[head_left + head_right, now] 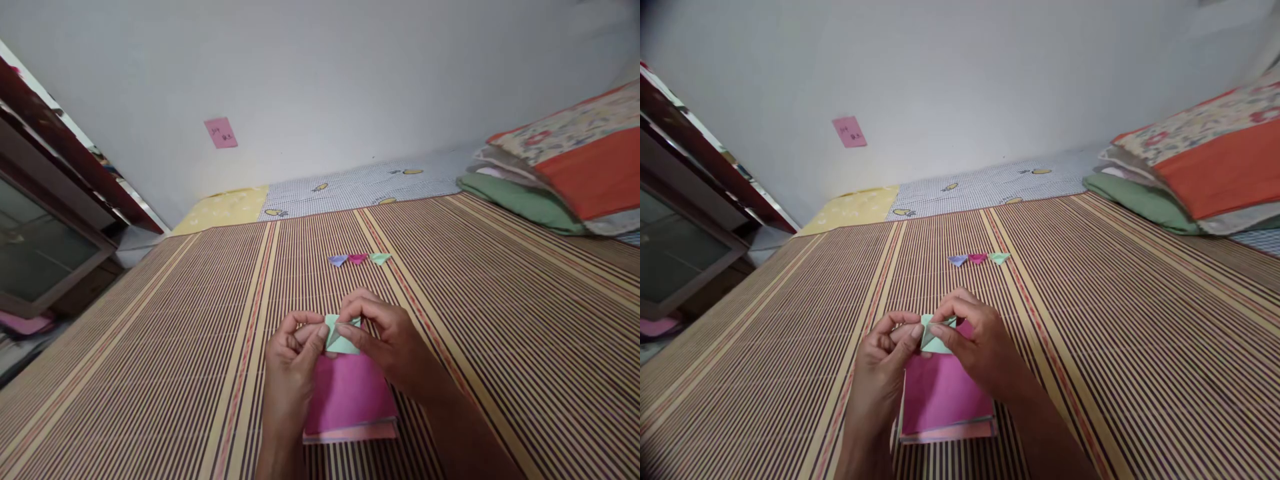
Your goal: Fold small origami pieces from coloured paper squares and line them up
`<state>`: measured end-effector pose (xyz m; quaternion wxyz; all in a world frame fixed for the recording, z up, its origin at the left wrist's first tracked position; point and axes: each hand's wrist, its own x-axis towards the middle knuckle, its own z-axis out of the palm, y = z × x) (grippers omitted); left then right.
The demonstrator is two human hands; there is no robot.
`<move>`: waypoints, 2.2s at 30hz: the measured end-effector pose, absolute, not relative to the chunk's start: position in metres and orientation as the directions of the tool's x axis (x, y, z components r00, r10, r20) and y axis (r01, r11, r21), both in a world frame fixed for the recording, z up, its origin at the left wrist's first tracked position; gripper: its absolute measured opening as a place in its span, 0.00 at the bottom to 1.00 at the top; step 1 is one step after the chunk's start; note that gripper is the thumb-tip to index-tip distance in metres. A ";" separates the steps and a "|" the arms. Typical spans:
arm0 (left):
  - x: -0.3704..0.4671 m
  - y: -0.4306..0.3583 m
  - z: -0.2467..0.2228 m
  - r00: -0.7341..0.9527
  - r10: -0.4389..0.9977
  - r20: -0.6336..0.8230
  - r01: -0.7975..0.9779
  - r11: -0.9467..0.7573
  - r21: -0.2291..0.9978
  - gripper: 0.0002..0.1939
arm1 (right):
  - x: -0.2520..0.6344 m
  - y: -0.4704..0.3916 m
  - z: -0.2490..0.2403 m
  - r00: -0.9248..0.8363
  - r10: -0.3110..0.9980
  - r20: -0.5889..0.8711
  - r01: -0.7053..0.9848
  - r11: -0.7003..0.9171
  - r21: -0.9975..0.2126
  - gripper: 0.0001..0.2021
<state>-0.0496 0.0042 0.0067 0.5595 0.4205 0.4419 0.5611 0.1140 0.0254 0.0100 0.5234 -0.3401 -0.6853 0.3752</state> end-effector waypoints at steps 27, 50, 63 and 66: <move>-0.044 -0.003 0.007 -0.071 0.988 0.137 0.082 -0.131 0.988 0.08 | 0.102 0.025 0.007 -0.138 0.907 0.399 0.258 0.421 -0.869 0.07; -0.041 -0.002 0.003 -0.141 0.940 0.311 0.297 -0.259 0.919 0.17 | 0.101 0.029 -0.002 -0.115 0.906 0.408 0.136 0.421 -0.897 0.02; -0.033 0.001 -0.001 -0.032 0.999 0.019 -0.114 -0.023 0.993 0.12 | 0.100 0.024 0.002 0.053 0.883 0.466 0.104 0.460 -0.882 0.08; -0.031 0.000 -0.003 -0.032 0.999 0.029 -0.137 -0.033 0.990 0.12 | 0.099 0.025 -0.001 0.046 0.906 0.421 0.023 0.421 -0.907 0.08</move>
